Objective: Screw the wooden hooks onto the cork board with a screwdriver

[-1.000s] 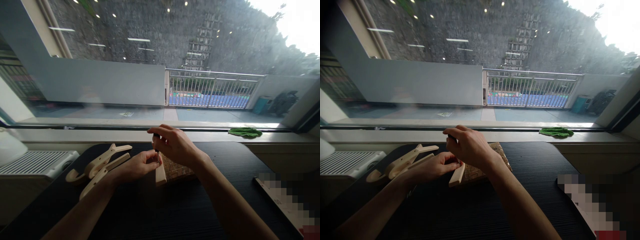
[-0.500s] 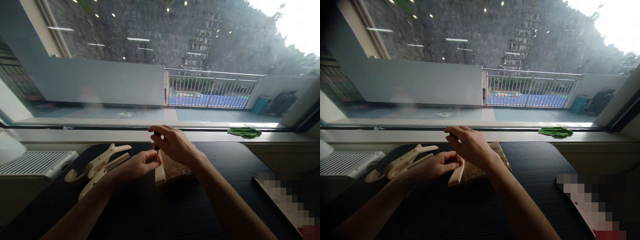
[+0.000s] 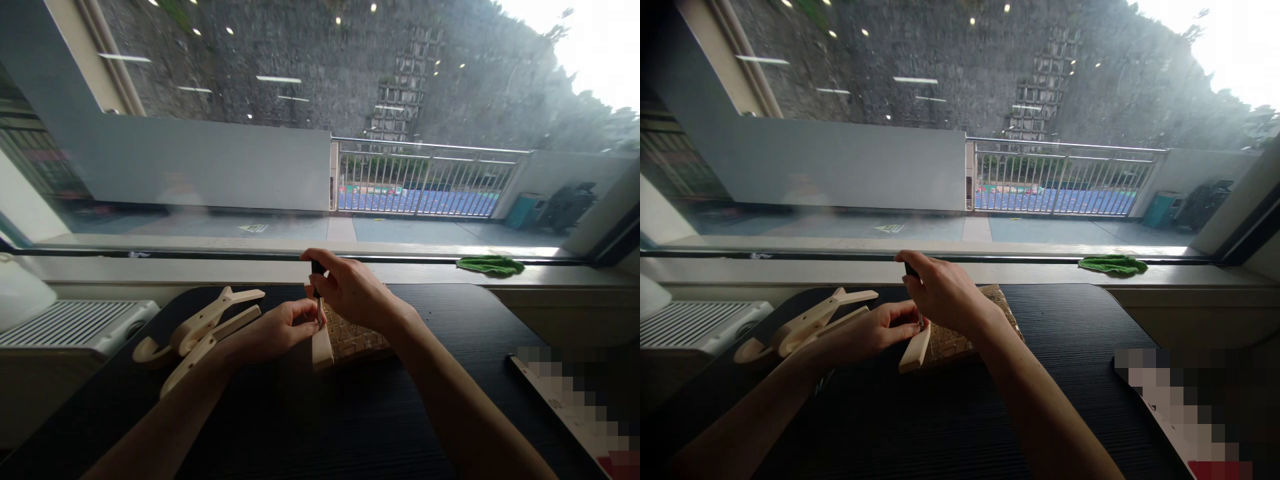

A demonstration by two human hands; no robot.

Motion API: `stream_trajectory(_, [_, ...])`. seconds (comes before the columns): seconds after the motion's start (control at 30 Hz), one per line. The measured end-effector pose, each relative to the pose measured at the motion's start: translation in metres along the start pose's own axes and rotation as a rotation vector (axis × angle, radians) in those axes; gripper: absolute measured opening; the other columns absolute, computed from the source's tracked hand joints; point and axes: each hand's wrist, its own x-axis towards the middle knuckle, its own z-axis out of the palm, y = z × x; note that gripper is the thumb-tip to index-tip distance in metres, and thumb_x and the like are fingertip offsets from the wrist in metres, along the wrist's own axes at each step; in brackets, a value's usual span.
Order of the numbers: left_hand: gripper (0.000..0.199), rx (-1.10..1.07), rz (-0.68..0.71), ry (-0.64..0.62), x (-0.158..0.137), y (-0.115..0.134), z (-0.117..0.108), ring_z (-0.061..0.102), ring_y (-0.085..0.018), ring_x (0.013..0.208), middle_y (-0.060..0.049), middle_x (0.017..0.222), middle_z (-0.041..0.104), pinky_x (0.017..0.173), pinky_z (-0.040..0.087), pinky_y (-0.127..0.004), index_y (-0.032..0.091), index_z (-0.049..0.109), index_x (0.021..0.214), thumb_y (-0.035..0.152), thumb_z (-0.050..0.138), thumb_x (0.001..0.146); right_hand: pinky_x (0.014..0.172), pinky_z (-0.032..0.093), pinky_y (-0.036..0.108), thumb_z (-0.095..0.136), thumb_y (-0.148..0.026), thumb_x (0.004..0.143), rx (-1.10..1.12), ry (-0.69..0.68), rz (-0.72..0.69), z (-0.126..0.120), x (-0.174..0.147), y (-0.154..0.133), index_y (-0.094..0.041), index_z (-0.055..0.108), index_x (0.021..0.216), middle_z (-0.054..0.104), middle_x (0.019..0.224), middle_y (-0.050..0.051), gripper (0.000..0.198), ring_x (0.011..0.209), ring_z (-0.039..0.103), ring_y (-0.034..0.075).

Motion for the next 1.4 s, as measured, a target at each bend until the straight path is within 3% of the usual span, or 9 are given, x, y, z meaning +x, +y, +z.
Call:
stream_trajectory(0.27, [0.021, 0.022, 0.017, 0.000, 0.001, -0.001, -0.001, 0.051, -0.015, 0.075, 0.000, 0.081, 0.057, 0.071, 0.041, -0.025, 0.018, 0.056, 0.087, 0.036, 0.045, 0.081, 0.058, 0.033, 0.023, 0.051, -0.030, 0.083, -0.035, 0.025, 0.003, -0.004, 0.001, 0.002, -0.021, 0.052, 0.106, 0.060, 0.077, 0.000, 0.024, 0.063, 0.049, 0.010])
stream_trajectory(0.47, [0.020, -0.006, 0.023, 0.000, 0.003, -0.007, 0.001, 0.052, -0.015, 0.076, 0.000, 0.081, 0.058, 0.069, 0.041, -0.025, 0.019, 0.057, 0.088, 0.034, 0.046, 0.082, 0.060, 0.034, 0.022, 0.045, -0.024, 0.086, 0.027, 0.043, -0.021, 0.002, 0.000, -0.006, -0.021, 0.051, 0.109, 0.060, 0.087, 0.000, 0.024, 0.068, 0.049, 0.009])
stream_trajectory(0.57, [0.021, -0.009, 0.005, 0.014, 0.003, -0.011, 0.002, 0.053, -0.017, 0.076, 0.000, 0.080, 0.060, 0.067, 0.041, -0.025, 0.019, 0.059, 0.086, 0.035, 0.047, 0.081, 0.064, 0.036, 0.022, 0.039, -0.017, 0.087, 0.116, 0.005, -0.049, 0.004, 0.000, -0.010, -0.020, 0.051, 0.108, 0.059, 0.090, 0.001, 0.025, 0.073, 0.051, 0.009])
stream_trajectory(0.77, [0.021, -0.011, -0.019, 0.027, 0.003, -0.007, 0.002, 0.053, -0.017, 0.075, 0.000, 0.079, 0.061, 0.066, 0.042, -0.025, 0.019, 0.059, 0.084, 0.036, 0.048, 0.080, 0.059, 0.035, 0.022, 0.038, -0.015, 0.085, 0.141, -0.060, 0.006, 0.000, -0.001, -0.013, -0.021, 0.051, 0.109, 0.058, 0.076, -0.001, 0.027, 0.064, 0.048, 0.008])
stream_trajectory(1.03, [0.021, -0.027, -0.013, 0.015, 0.002, -0.005, 0.003, 0.055, -0.017, 0.078, -0.001, 0.081, 0.060, 0.069, 0.042, -0.026, 0.019, 0.058, 0.085, 0.037, 0.048, 0.080, 0.058, 0.037, 0.023, 0.036, -0.012, 0.084, 0.192, -0.147, 0.015, -0.008, -0.002, -0.012, -0.023, 0.047, 0.121, 0.060, 0.084, 0.000, 0.040, 0.064, 0.050, 0.008])
stream_trajectory(1.3, [0.023, 0.007, -0.011, 0.016, 0.001, -0.004, 0.002, 0.054, -0.017, 0.076, -0.001, 0.081, 0.060, 0.067, 0.042, -0.025, 0.019, 0.057, 0.087, 0.039, 0.047, 0.080, 0.059, 0.034, 0.022, 0.043, -0.021, 0.086, 0.086, -0.003, -0.012, 0.001, 0.000, -0.008, -0.021, 0.052, 0.103, 0.057, 0.081, -0.001, 0.020, 0.064, 0.046, 0.008])
stream_trajectory(1.4, [0.024, 0.029, -0.035, 0.020, 0.001, -0.005, 0.002, 0.052, -0.016, 0.070, 0.000, 0.075, 0.058, 0.062, 0.041, -0.024, 0.018, 0.058, 0.084, 0.039, 0.047, 0.080, 0.056, 0.031, 0.022, 0.041, -0.021, 0.086, 0.060, -0.016, -0.016, 0.001, 0.000, -0.010, -0.020, 0.049, 0.103, 0.056, 0.082, 0.000, 0.020, 0.063, 0.044, 0.009])
